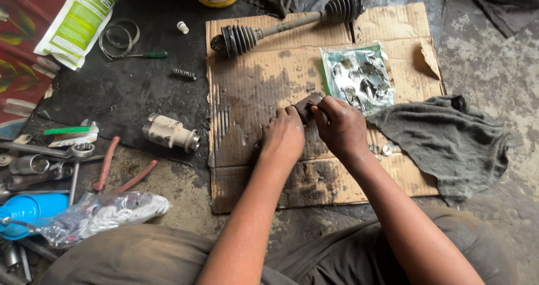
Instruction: The person wipes a metal housing and a joint assembly with a cloth and assembles the parts.
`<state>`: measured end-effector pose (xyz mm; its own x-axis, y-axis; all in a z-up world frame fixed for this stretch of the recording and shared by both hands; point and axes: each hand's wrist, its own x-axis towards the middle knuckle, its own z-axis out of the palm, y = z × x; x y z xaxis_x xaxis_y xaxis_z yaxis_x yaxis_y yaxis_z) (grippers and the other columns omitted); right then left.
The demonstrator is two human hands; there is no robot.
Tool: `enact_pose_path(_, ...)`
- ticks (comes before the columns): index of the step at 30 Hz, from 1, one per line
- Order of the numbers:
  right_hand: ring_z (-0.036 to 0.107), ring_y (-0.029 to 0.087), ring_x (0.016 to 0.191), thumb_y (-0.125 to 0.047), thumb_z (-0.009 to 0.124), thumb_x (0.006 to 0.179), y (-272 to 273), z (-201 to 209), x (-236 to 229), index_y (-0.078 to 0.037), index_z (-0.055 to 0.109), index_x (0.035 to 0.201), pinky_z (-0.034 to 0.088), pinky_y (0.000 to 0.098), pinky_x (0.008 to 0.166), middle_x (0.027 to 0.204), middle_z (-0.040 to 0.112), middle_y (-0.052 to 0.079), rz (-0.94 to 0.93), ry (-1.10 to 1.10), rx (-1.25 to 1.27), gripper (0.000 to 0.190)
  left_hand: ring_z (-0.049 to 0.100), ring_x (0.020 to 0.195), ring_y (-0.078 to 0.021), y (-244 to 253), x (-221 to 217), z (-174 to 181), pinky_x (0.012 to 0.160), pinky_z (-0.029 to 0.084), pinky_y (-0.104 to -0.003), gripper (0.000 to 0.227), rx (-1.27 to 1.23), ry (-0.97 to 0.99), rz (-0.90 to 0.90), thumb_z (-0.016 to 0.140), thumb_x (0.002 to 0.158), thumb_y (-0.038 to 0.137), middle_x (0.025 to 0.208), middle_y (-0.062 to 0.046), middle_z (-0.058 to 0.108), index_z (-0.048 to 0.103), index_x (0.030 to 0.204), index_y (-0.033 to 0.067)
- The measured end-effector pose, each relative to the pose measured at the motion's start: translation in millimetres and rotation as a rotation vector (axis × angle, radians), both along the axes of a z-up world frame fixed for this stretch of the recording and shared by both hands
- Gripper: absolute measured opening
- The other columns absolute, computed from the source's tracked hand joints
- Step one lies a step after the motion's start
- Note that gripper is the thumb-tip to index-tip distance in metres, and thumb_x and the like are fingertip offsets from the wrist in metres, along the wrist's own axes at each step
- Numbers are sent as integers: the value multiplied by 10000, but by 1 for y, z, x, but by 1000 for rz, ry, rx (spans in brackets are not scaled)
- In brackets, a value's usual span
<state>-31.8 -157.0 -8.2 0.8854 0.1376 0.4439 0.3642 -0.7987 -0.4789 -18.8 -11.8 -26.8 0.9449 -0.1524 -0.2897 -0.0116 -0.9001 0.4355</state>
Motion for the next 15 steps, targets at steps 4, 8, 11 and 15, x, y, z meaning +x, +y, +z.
enact_pose_path(4, 654, 291, 542, -177, 721, 966, 5, -7, -13, -67, 577, 791, 499, 420, 484, 700, 654, 122, -37, 124, -76, 253, 671, 1099, -431, 17, 9, 5, 932, 560, -485, 350, -119, 110, -57, 459, 1004, 34, 1276, -346, 575, 470, 1335, -82)
enact_pose_path(8, 658, 297, 559, -171, 709, 957, 5, -3, -9, -73, 570, 800, 489, 419, 480, 707, 659, 123, -31, 78, -91, 232, 660, 1099, -449, 15, 13, -5, 925, 553, -510, 340, -120, 105, -67, 467, 992, 32, 1225, -335, 610, 462, 1318, -63)
enact_pose_path(11, 662, 313, 584, -178, 713, 968, 10, 3, -3, -69, 572, 817, 497, 430, 501, 728, 662, 134, -31, 65, -68, 234, 654, 1096, -453, 6, 7, -23, 921, 549, -517, 361, -51, -8, -42, 512, 962, 36, 1218, -339, 610, 464, 1305, -65)
enact_pose_path(15, 666, 340, 600, -193, 718, 942, 13, 11, -20, -67, 597, 834, 508, 459, 513, 713, 670, 136, -50, 110, -132, 205, 659, 1086, -432, -2, 3, -24, 924, 539, -530, 400, 26, -32, -15, 561, 930, 89, 1200, -316, 618, 461, 1292, -51)
